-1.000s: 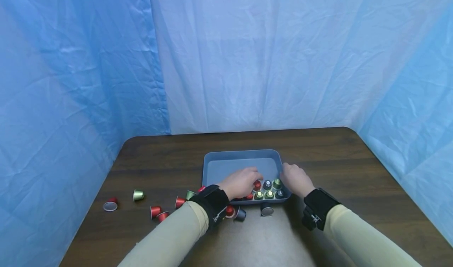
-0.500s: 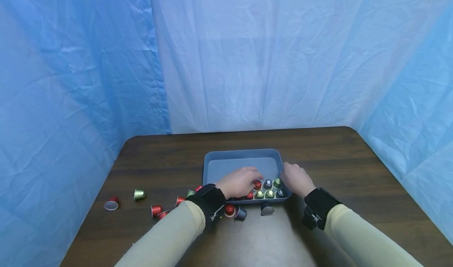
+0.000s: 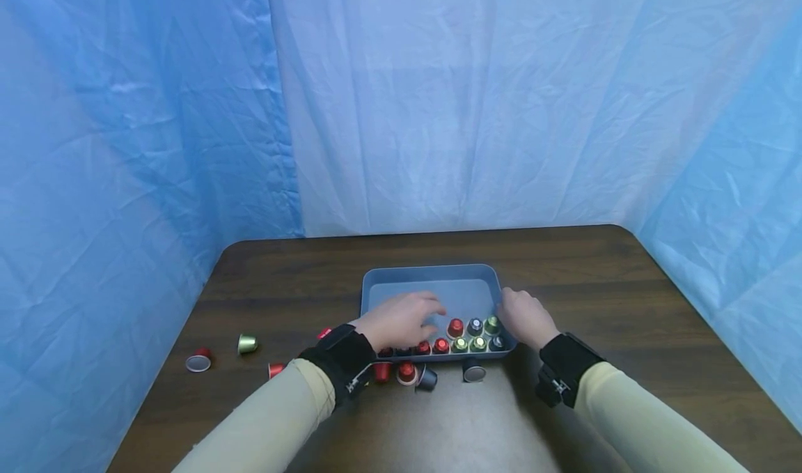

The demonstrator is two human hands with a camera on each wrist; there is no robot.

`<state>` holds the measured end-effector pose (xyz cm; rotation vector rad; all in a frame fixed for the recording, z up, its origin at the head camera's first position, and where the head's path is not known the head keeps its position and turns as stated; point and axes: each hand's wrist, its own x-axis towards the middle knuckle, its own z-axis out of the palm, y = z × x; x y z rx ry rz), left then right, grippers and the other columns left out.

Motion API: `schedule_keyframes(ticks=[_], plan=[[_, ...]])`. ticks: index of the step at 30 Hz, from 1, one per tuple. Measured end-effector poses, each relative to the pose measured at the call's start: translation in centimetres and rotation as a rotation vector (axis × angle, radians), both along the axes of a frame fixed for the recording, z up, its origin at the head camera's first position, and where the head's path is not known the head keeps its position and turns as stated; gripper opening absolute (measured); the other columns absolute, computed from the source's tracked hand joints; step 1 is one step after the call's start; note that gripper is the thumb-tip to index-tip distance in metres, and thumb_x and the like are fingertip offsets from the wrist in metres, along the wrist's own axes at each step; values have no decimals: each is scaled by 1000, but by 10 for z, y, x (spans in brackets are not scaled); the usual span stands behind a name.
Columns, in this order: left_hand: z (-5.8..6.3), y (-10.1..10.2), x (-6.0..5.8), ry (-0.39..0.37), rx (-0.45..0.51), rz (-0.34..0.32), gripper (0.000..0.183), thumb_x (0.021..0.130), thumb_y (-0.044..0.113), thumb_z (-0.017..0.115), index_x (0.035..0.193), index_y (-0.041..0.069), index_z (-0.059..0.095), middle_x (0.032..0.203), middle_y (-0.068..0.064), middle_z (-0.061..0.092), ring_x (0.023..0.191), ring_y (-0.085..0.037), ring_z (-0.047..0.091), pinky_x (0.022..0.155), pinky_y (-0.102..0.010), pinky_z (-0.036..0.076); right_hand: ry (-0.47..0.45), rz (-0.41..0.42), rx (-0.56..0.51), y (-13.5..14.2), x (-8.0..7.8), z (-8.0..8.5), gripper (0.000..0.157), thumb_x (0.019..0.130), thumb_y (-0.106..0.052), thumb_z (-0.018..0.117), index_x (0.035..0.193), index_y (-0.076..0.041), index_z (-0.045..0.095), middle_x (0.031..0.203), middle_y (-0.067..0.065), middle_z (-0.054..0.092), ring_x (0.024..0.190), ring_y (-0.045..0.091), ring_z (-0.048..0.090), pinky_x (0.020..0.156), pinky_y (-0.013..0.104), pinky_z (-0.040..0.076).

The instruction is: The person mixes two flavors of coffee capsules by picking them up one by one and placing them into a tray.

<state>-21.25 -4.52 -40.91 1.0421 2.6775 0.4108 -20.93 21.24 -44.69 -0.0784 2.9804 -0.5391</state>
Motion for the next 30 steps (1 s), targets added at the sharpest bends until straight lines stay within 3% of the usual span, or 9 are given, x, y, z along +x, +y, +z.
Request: schedule_keyframes(ticks=[7,18,30], plan=[[15,-31,1,63,-20,50,42,97,26,72,137,19,65,141,0,61,131,-19,57,105,-44,50,-14,-7,-12,0,0,1,23,101,-10,54,112,9,61,84,13,64,69,21,60,62,36,52],[32,-90,1,109,-36,182,40,95,28,75,133,21,68,134,0,64,119,-16,63,96,-41,55,-16,-6,-13,-1,0,2,23,102,-10,55,112,10,61,84,13,63,69,21,60,62,36,52],[31,-129,9,92,-64,233,43,93,26,76,133,15,67,133,-6,65,123,-25,63,100,-50,52,-21,-5,-15,0,1,2,23,102,-11,56,111,9,61,83,13,63,69,21,60,61,34,53]])
